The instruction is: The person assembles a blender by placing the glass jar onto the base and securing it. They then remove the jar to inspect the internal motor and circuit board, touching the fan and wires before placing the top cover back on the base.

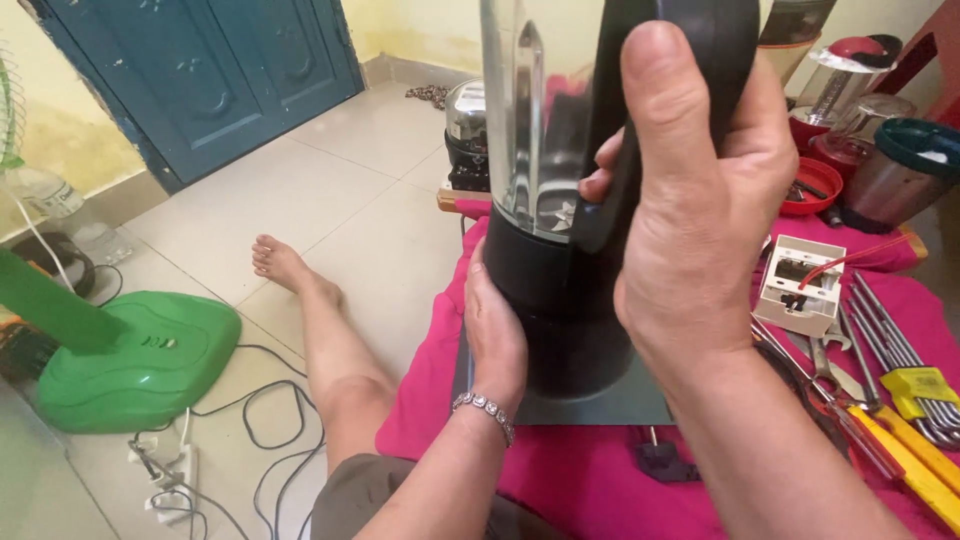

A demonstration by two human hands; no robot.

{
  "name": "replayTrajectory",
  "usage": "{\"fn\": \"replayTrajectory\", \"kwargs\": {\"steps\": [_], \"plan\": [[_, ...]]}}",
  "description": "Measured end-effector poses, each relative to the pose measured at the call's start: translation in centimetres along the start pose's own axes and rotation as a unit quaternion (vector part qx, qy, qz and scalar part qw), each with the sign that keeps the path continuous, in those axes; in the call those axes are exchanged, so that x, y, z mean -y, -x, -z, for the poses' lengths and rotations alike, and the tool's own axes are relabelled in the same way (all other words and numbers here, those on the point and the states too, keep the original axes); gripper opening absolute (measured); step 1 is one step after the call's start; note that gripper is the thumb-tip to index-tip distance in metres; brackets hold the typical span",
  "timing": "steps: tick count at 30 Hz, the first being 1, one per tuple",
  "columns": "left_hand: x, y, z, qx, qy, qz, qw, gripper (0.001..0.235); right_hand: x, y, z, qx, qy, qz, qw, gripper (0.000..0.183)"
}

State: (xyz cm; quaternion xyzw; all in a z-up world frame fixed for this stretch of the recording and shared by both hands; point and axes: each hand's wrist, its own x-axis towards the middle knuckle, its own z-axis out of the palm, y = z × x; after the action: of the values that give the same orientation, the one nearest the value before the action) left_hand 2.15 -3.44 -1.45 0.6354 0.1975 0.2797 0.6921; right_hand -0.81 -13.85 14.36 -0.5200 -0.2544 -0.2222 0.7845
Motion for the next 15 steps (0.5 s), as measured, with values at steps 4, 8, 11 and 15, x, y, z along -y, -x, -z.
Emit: {"fn": "replayTrajectory", "kwargs": {"steps": [4,8,11,15], "plan": [[0.2,0.3,-0.1,-0.017,0.016,0.015,1.0,0.063,-0.7,0.1,-0.8,0.006,-0.014,0.004,1.0,0.04],[0.2,0.4,0.2,-0.018,0.024,-0.011,1.0,0.062,-0.6,0.5,-1.1,0.036,-0.002,0.017,0.999,0.033],[0.2,0.8,0.0,-0.01,0.001,-0.034,0.999,0.061,-0.3,0.1,0.1,0.038,0.045,-0.004,0.998,0.041],[-0.1,0.2,0.0,-0.001,-0.003,0.009,1.0,0.062,-0.5,-0.3,2.2,0.109,0.047,-0.02,0.993,0.04]]}}
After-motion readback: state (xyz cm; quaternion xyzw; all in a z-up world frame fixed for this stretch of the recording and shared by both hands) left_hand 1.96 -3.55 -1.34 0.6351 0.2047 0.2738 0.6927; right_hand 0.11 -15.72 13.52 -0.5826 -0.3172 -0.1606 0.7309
